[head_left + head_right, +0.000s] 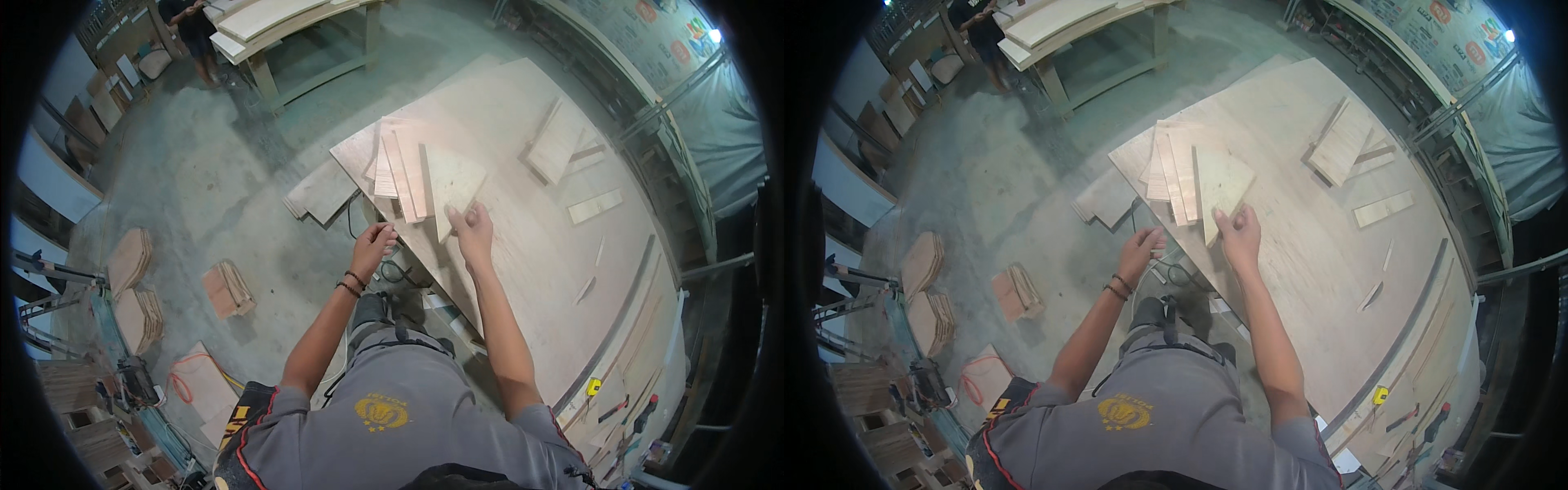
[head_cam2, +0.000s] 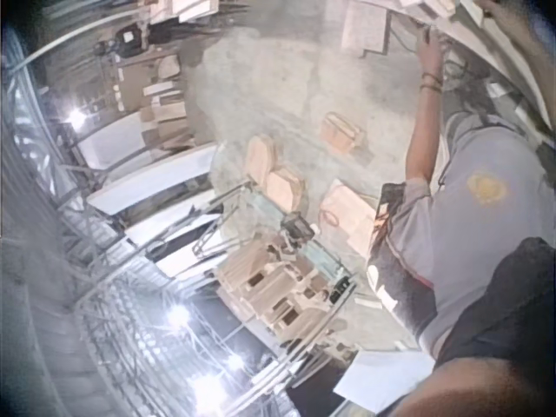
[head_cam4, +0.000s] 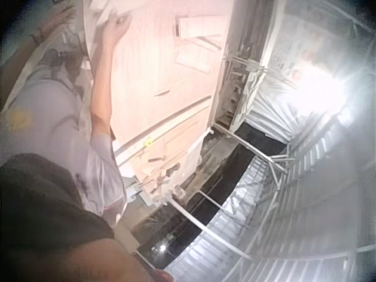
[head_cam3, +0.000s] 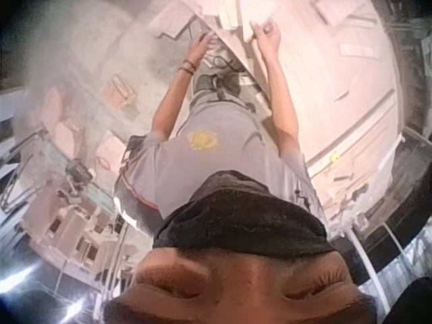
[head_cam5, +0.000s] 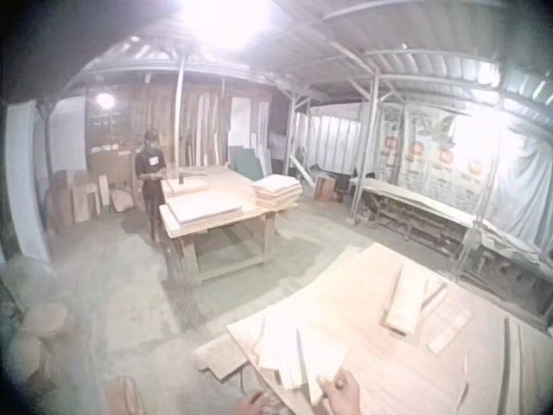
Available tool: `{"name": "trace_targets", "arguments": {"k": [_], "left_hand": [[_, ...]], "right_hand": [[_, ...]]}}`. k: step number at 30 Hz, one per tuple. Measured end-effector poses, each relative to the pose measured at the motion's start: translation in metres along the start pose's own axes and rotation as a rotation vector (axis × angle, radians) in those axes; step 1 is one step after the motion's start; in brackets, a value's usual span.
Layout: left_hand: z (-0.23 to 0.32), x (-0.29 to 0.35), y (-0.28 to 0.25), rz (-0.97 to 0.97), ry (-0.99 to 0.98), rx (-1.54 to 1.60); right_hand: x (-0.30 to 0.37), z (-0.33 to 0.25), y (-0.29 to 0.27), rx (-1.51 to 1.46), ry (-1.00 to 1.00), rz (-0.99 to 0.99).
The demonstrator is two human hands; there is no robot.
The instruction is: The person arranges and stacks small wooden pieces on a workbench, then measures a piece with a tape measure. They use a hammer to tap a wooden piece into place on a larger board.
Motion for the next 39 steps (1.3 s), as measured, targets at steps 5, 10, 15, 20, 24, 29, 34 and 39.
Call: {"name": "trace_targets", "arguments": {"k": [5, 10, 15, 20, 24, 29, 34, 39], "left_hand": [[0.015, -0.020, -0.004, 0.006, 0.031, -0.010], [0.010, -0.034, 0.003, -0.033, 0.072, 0.049], [0.032, -0.044, 0.014, 0.000, 0.211, -0.071], [0.069, -0.051, 0.037, 0.052, 0.460, -0.435], [0.080, -0.036, 0.052, 0.179, 0.589, -0.665], [0.070, -0.029, 0.055, 0.297, 0.565, -0.644], [0.073, -0.021, 0.059, 0.347, 0.550, -0.654], [0.067, -0.019, 0.055, 0.394, 0.576, -0.618]], "right_hand": [[-0.041, -0.008, 0.040, 0.516, -0.202, -0.035], [-0.054, -0.011, 0.066, 0.584, -0.353, -0.060], [-0.061, -0.016, 0.082, 0.661, -0.457, -0.082], [-0.061, -0.022, 0.086, 0.637, -0.456, -0.132], [-0.059, -0.021, 0.086, 0.583, -0.392, -0.169], [-0.058, -0.021, 0.087, 0.479, -0.348, -0.186], [-0.065, 0.001, 0.081, 0.536, -0.404, -0.243], [-0.062, -0.008, 0.092, 0.556, -0.427, -0.261]]}}
Point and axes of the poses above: each hand's wrist, its own x-axis away from the middle knuckle, its own y-axis out of the palm, z = x × y, the point moved 9 cm from there along -x, towards the middle knuckle, and after that the axes turned 6 degrees about -y, right-handed, at the moved point
